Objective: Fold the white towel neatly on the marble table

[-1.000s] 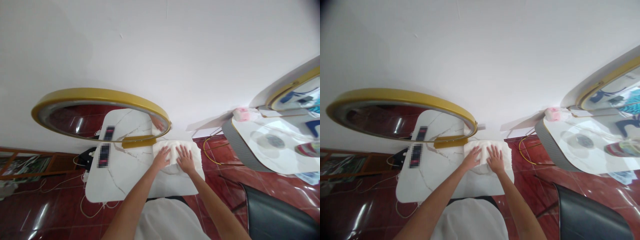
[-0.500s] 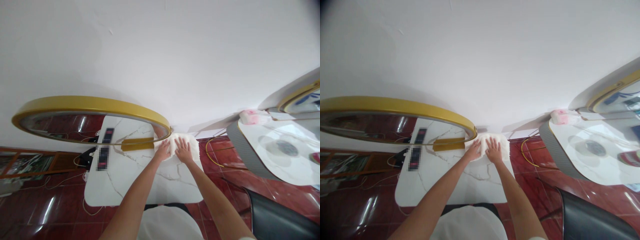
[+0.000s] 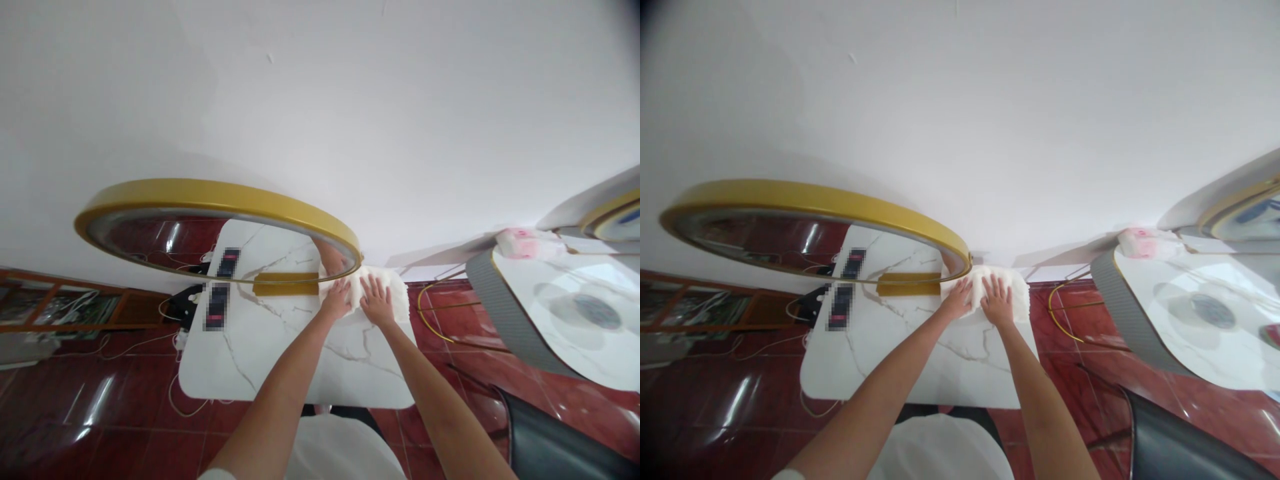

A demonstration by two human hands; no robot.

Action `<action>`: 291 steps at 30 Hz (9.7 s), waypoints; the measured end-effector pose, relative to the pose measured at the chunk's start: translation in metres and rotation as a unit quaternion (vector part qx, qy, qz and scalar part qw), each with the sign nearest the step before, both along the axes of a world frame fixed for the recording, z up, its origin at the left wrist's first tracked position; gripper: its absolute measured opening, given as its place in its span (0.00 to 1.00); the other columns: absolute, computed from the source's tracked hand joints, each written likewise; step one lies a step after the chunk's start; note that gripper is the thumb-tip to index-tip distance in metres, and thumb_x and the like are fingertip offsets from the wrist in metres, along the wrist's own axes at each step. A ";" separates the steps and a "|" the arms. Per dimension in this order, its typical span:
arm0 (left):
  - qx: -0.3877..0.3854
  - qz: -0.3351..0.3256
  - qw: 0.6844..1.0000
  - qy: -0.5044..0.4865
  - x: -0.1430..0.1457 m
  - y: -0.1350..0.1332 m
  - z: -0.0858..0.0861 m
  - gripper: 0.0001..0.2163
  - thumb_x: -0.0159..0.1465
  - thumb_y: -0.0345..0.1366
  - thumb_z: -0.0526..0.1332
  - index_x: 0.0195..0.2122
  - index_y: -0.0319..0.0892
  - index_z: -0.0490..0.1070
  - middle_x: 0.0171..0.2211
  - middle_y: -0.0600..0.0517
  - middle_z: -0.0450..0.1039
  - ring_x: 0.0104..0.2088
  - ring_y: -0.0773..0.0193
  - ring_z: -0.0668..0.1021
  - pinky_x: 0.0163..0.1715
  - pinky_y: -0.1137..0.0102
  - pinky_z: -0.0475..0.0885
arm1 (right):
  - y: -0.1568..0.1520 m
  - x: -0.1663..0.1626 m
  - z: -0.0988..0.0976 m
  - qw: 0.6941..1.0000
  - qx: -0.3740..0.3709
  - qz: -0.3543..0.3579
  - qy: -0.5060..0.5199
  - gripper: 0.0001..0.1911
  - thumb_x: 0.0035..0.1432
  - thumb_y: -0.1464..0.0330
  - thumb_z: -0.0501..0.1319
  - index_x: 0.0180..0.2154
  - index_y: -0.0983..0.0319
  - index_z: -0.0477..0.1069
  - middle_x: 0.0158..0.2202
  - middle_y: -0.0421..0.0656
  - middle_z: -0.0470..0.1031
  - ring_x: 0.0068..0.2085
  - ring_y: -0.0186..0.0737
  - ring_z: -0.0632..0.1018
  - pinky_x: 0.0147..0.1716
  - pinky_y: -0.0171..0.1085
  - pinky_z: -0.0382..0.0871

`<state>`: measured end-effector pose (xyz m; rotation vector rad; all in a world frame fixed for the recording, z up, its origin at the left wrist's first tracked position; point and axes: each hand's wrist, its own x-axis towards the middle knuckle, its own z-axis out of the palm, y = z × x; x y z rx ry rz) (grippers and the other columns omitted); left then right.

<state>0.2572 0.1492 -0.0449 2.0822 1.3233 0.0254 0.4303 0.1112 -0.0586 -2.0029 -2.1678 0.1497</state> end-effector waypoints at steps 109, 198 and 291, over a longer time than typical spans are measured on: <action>0.153 0.039 0.984 0.078 -0.269 -0.135 0.009 0.39 0.51 0.58 0.62 0.61 0.49 0.52 0.64 0.49 0.50 0.63 0.50 0.52 0.60 0.48 0.44 | -0.102 -0.216 0.029 0.987 -0.105 0.117 0.001 0.46 0.51 0.45 0.54 0.64 0.50 0.35 0.67 0.40 0.34 0.65 0.49 0.42 0.59 0.56 0.33; 0.057 0.000 0.998 -0.030 -0.312 -0.142 0.014 0.33 0.55 0.55 0.61 0.60 0.58 0.53 0.63 0.56 0.52 0.63 0.56 0.53 0.62 0.54 0.42 | -0.142 -0.239 0.023 0.986 -0.141 0.089 0.010 0.41 0.55 0.47 0.53 0.63 0.46 0.34 0.67 0.37 0.36 0.65 0.48 0.43 0.60 0.57 0.37; 0.095 0.016 0.995 0.033 -0.008 -0.020 0.003 0.32 0.58 0.51 0.59 0.62 0.55 0.49 0.65 0.56 0.47 0.64 0.55 0.51 0.62 0.55 0.46 | -0.005 0.034 0.014 0.999 -0.035 0.019 0.001 0.34 0.57 0.52 0.51 0.63 0.52 0.47 0.66 0.39 0.46 0.64 0.48 0.49 0.60 0.53 0.36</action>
